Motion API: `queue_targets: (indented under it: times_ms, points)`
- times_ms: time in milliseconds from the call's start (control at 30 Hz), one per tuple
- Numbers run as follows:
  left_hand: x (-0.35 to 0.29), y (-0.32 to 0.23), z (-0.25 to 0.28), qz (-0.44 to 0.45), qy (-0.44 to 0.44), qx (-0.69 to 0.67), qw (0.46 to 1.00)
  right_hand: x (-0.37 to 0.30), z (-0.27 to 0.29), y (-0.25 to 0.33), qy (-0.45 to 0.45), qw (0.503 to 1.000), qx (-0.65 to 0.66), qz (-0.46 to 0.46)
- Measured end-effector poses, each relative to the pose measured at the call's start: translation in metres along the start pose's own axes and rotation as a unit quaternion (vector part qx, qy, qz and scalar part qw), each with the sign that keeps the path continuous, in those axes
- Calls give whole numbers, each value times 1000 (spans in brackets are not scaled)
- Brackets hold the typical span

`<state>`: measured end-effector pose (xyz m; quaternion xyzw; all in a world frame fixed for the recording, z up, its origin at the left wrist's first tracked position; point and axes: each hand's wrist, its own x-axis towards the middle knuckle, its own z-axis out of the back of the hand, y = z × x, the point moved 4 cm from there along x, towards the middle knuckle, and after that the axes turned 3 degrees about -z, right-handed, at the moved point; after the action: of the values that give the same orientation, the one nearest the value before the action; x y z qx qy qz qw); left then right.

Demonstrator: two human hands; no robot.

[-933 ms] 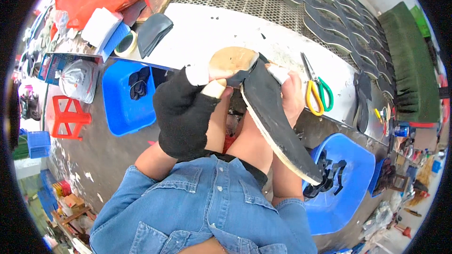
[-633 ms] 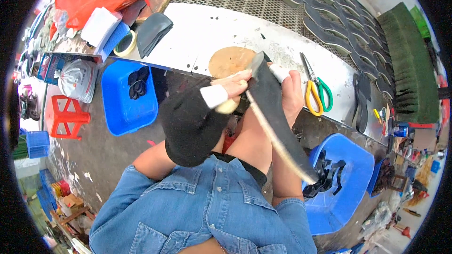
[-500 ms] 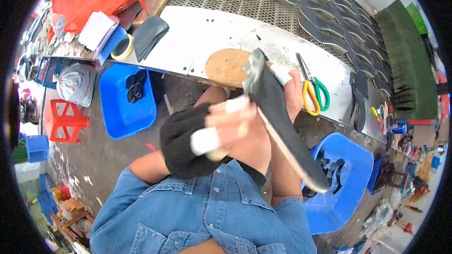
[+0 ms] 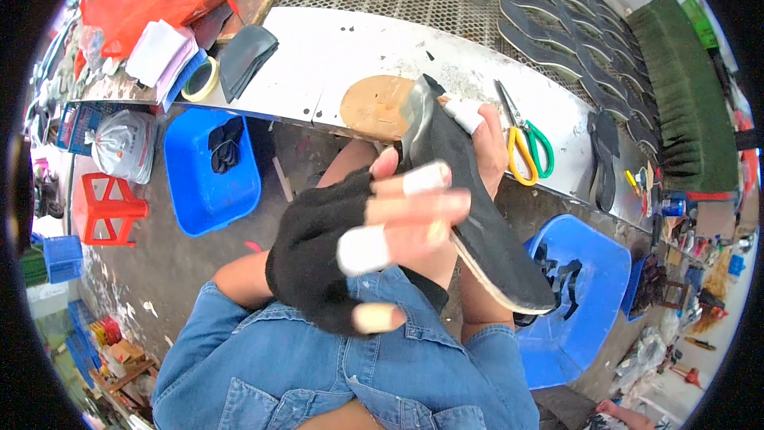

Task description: Assembling and finishing shoe components using adhesive and scissors.

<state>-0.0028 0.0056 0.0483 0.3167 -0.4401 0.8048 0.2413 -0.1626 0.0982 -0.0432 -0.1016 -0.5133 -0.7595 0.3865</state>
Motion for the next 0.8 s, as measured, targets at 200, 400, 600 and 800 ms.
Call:
queue_targets:
  times_ms: [200, 400, 600, 800]
  points:
    - [-12, 56, -12, 157, -49, 136, 977, -5, -5, -8, 3, 981, 178, -77]
    - [-18, 29, -39, 87, 16, 82, 993, -3, -9, -10, -30, 932, 300, -202]
    - [-15, 16, 14, 166, -165, -1, 972, 6, 2, -1, 78, 907, 383, -159]
    - [9, 52, 22, 129, -209, 47, 968, -5, -2, -7, 166, 887, 383, -198]
